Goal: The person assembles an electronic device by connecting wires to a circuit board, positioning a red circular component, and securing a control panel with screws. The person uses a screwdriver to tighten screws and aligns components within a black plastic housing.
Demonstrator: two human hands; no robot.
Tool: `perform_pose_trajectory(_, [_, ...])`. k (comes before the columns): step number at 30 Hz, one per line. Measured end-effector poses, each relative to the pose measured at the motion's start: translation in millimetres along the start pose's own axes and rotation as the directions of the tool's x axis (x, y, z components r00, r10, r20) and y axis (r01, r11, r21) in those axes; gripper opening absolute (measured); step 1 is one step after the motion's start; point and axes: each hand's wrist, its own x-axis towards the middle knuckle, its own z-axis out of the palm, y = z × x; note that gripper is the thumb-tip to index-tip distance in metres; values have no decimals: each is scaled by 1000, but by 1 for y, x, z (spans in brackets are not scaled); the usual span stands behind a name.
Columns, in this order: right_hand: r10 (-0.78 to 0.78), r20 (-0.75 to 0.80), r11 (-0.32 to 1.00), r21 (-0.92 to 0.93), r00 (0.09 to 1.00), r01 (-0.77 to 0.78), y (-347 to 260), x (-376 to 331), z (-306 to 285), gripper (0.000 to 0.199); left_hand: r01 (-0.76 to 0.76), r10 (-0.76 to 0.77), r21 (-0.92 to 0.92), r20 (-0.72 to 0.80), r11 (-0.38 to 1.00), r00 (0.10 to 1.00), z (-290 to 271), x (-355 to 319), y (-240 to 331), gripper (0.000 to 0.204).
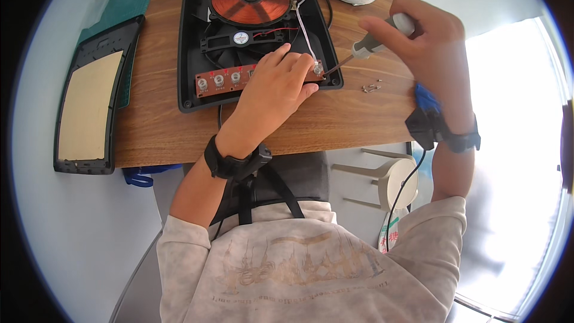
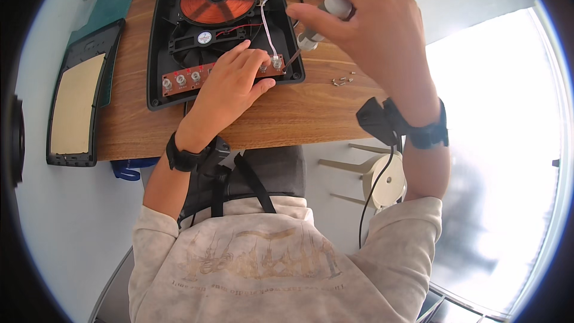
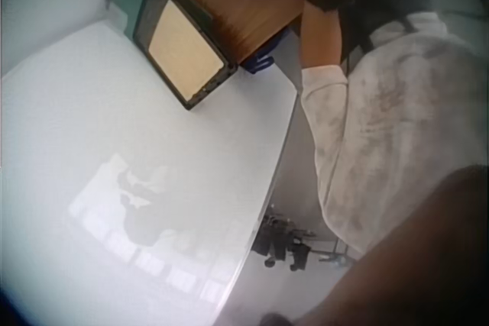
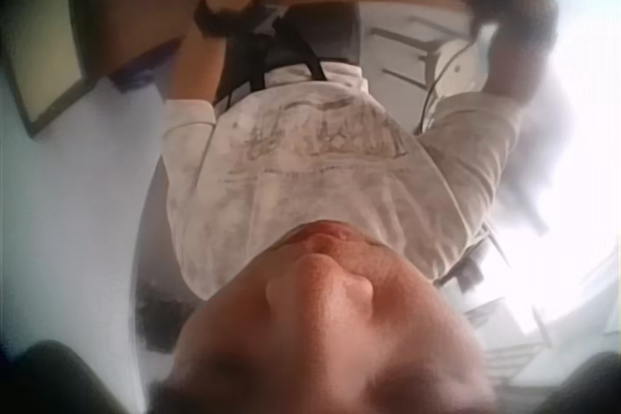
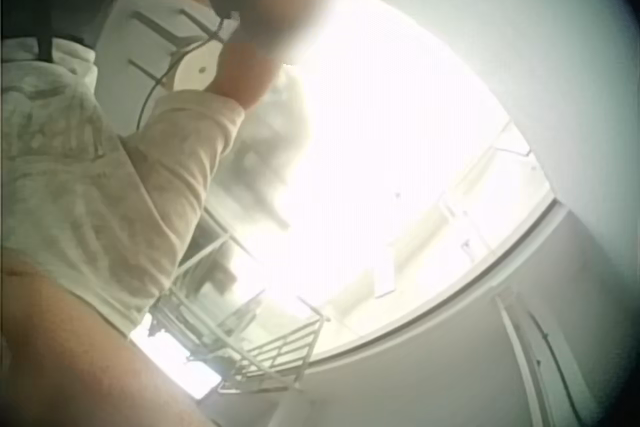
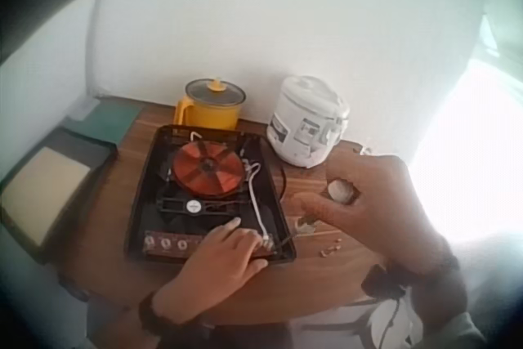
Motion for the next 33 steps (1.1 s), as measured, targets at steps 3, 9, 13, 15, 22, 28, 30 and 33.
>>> perform_pose_trajectory(3, [42, -49, 995, -92, 998, -47, -14, -2, 8, 29, 13, -13, -23, 8, 1000, 1000, 0, 1, 0, 42])
perform_pose_trajectory(9, [-210, -310, 965, 86, 927, 247, -14, 2, 20, 22, 25, -25, -30, -4, 999, 1000, -2, 2, 2, 37])
perform_pose_trajectory(13, [150, -191, 825, 565, 970, -16, -19, -12, 27, 17, 30, -31, -28, -7, 999, 1000, -1, 2, 3, 37])
perform_pose_trajectory(15, [151, -78, 854, 513, 985, -90, -11, -16, 20, 21, 28, -28, -24, -10, 999, 1000, -1, 2, 3, 37])
perform_pose_trajectory(22, [64, -47, 861, 508, 997, -31, -14, -20, 6, 29, 26, -26, -15, -7, 1000, 1000, -2, 1, 3, 37])
perform_pose_trajectory(28, [66, -99, 955, 296, 993, -34, -14, -7, 2, 27, 31, -31, -20, 0, 999, 1000, -2, 1, 4, 37])
perform_pose_trajectory(30, [-1, -136, 976, 214, 991, 30, -12, -4, 3, 24, 32, -32, -22, 0, 999, 999, -2, 1, 4, 37])
perform_pose_trajectory(33, [8, -73, 997, 78, 997, -2, -9, -1, 2, 22, 29, -29, -28, -10, 999, 1000, -2, 1, 3, 37])
